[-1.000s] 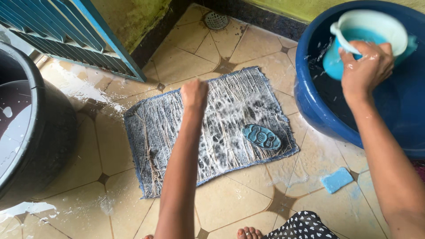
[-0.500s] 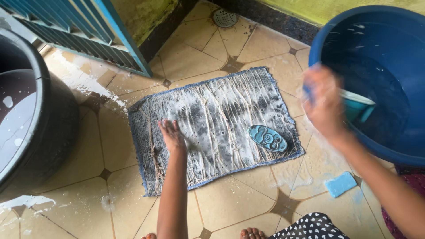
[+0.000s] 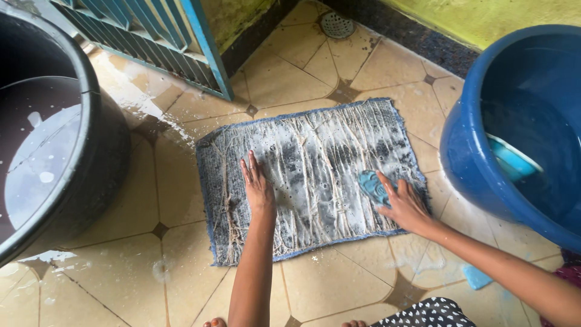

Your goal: The person cleans a mat by scrubbing one side with a bar of soap, flipping the mat over, and scrubbing the other side.

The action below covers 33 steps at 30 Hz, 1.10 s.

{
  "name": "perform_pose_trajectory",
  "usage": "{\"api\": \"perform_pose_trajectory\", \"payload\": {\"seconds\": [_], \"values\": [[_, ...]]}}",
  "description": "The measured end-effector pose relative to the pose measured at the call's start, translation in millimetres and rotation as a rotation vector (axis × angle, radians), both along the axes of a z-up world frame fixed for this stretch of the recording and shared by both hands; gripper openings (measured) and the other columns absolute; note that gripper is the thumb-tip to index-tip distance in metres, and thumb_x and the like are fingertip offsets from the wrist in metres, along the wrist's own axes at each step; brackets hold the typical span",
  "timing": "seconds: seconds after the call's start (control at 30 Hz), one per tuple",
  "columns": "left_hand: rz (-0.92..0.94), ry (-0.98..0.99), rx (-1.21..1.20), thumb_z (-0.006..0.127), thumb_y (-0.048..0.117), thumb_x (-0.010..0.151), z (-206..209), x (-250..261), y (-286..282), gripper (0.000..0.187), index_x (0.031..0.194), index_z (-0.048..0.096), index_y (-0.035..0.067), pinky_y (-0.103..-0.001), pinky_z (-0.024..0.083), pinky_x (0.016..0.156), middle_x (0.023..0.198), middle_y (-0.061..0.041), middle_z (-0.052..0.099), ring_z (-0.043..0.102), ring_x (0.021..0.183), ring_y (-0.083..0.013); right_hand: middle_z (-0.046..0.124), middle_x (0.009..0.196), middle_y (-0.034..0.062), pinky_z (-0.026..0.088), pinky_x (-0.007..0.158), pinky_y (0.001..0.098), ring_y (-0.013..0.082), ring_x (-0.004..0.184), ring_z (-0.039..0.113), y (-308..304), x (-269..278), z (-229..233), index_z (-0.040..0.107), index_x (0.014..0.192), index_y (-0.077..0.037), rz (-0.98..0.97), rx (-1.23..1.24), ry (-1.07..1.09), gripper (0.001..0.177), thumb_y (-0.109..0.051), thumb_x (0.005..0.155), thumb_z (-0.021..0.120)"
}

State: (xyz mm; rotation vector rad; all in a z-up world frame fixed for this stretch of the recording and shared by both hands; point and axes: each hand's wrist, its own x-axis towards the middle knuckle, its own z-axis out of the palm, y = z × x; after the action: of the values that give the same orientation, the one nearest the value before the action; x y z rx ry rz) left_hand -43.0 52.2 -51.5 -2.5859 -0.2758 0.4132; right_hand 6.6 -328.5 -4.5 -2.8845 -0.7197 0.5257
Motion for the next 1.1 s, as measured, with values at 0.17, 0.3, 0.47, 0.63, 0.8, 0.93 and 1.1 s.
{"api": "perform_pose_trajectory", "payload": {"seconds": [0.17, 0.3, 0.47, 0.63, 0.8, 0.93, 1.1], "values": [[0.005, -0.009, -0.028, 0.059, 0.009, 0.086, 13, -3, 6, 0.082, 0.159, 0.019, 0.006, -0.061, -0.007, 0.117, 0.165, -0.025, 0.004, -0.009, 0.150, -0.0428, 0.050, 0.102, 0.0176, 0.050, 0.065, 0.0421, 0.0251, 0.080, 0.051, 85, 40, 25, 0.017, 0.162, -0.028, 0.048, 0.107, 0.020, 0.089, -0.047, 0.090, 0.066], [0.011, 0.065, -0.170, 0.059, 0.016, 0.090, 26, -6, 10, 0.081, 0.160, 0.020, 0.002, -0.062, -0.008, 0.118, 0.166, -0.029, 0.001, -0.011, 0.151, -0.0457, 0.047, 0.111, 0.0193, 0.050, 0.059, 0.0380, 0.0226, 0.080, 0.051, 189, 54, 40, 0.019, 0.162, -0.029, 0.112, 0.091, 0.066, 0.083, -0.054, 0.095, 0.059], [0.070, 0.077, -0.286, 0.058, 0.024, 0.092, 18, -8, 16, 0.081, 0.160, 0.019, 0.005, -0.063, -0.009, 0.118, 0.165, -0.030, 0.000, -0.012, 0.151, -0.0456, 0.043, 0.124, 0.0280, 0.048, 0.063, 0.0350, 0.0242, 0.083, 0.050, 279, 42, 22, 0.026, 0.160, -0.038, 0.106, 0.103, 0.034, 0.075, -0.059, 0.095, 0.058], [-0.011, -0.136, -0.174, 0.052, 0.022, 0.099, -10, -7, 18, 0.065, 0.157, 0.028, 0.004, -0.065, -0.006, 0.120, 0.166, -0.030, 0.008, -0.006, 0.153, -0.0460, 0.045, 0.134, 0.0224, 0.055, 0.065, 0.0359, 0.0243, 0.084, 0.062, 229, 77, 1, 0.034, 0.154, -0.049, -0.059, -0.037, 0.083, 0.070, -0.057, 0.091, 0.062], [0.000, -0.009, -0.280, 0.052, 0.023, 0.095, 14, -6, 20, 0.072, 0.158, 0.025, 0.000, -0.064, -0.007, 0.117, 0.165, -0.032, 0.007, -0.008, 0.151, -0.0473, 0.055, 0.130, 0.0362, 0.049, 0.093, 0.0517, 0.0465, 0.116, 0.056, 65, 156, -50, 0.048, 0.150, -0.040, -0.346, 0.053, -0.237, 0.073, -0.054, 0.083, 0.072], [-0.039, 0.060, -0.283, 0.056, 0.018, 0.094, 28, -7, 22, 0.074, 0.157, 0.024, -0.001, -0.064, -0.008, 0.119, 0.166, -0.029, 0.010, -0.009, 0.152, -0.0485, 0.059, 0.130, 0.0303, 0.047, 0.095, 0.0555, 0.0456, 0.116, 0.057, 62, 164, -52, 0.051, 0.149, -0.037, -0.562, 0.038, -0.159, 0.069, -0.049, 0.084, 0.072], [0.001, 0.077, -0.297, 0.057, 0.017, 0.092, 32, -9, 22, 0.079, 0.159, 0.019, 0.001, -0.062, -0.010, 0.117, 0.165, -0.033, 0.010, -0.011, 0.150, -0.0460, 0.054, 0.127, 0.0209, 0.056, 0.076, 0.0383, 0.0257, 0.091, 0.065, 231, 86, -2, 0.046, 0.150, -0.039, -0.227, 0.218, 0.094, 0.066, -0.050, 0.089, 0.069]]}}
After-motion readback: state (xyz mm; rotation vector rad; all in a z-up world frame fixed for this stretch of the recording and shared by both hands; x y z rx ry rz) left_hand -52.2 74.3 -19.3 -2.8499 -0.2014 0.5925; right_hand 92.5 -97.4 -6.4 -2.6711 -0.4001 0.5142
